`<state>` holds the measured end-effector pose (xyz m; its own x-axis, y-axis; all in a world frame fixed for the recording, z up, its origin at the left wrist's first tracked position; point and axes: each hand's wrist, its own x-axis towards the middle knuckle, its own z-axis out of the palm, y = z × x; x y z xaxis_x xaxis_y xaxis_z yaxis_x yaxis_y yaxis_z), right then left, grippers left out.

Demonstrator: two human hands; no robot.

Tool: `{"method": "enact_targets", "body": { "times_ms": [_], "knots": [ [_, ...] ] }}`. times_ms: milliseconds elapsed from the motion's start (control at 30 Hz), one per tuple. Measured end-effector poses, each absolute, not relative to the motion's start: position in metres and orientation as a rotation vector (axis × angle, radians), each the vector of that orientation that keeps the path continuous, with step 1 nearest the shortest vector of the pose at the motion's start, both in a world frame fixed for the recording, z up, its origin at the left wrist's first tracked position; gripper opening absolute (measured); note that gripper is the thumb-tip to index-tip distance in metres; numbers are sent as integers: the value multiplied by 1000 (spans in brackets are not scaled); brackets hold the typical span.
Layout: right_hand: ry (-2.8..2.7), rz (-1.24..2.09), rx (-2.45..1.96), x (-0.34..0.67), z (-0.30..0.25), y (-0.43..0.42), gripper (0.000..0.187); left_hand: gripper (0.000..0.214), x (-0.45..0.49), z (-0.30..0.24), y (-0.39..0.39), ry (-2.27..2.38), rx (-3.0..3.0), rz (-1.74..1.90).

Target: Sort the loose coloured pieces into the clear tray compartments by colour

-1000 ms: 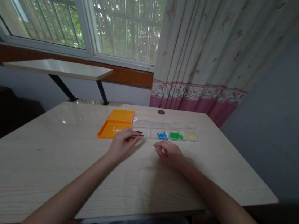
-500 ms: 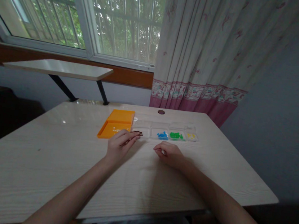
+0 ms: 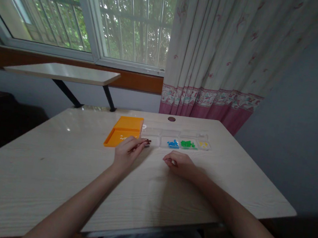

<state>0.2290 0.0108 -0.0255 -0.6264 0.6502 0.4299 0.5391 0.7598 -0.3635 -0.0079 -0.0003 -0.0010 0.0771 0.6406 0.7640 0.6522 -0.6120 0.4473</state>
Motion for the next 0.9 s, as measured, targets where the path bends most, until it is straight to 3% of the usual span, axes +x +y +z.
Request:
{"method": "enact_targets", "body": {
  "times_ms": [167, 467, 900],
  "knots": [
    [-2418, 265, -874, 228, -28, 11, 15, 24, -10, -7, 12, -1541, -2403, -1415],
    [-2441, 271, -861, 226, -29, 11, 15, 33, -14, -18, 33, -2184, -2029, -926],
    [-2456, 272, -910, 229, -24, 10, 16, 36, -48, 16, 35, -2242, -1969, -866]
  ]
}}
